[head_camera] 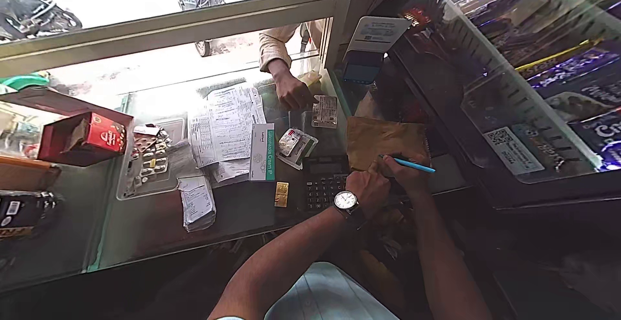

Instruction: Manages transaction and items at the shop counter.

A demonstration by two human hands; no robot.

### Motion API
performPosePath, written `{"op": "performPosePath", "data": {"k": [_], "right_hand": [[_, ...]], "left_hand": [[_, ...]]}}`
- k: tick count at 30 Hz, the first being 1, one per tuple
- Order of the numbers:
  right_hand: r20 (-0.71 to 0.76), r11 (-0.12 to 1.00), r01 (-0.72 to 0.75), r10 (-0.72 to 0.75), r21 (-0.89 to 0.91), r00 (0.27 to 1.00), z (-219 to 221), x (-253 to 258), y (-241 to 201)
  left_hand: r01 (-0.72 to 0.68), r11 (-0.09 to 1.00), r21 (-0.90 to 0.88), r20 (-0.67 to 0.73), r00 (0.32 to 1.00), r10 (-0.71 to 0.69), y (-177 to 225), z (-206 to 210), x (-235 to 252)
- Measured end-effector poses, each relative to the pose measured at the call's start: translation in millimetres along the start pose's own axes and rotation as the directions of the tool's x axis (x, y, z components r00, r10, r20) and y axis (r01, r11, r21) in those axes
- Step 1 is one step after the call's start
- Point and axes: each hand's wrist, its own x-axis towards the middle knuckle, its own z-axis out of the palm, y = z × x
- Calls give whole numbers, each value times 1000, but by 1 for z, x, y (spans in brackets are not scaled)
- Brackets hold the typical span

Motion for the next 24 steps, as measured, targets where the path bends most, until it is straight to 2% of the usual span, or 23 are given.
{"op": "performPosePath", "data": {"k": [15, 24], "right_hand": [[-23, 994, -11, 13, 111, 1000, -1, -2, 4], [-47, 997, -49, 52, 52, 998, 1, -2, 4]], "left_hand": [[-20, 1000, -21, 0, 1000, 20, -2, -3, -2], [-4, 1000, 6, 8, 1000, 4, -1, -2, 1]]}}
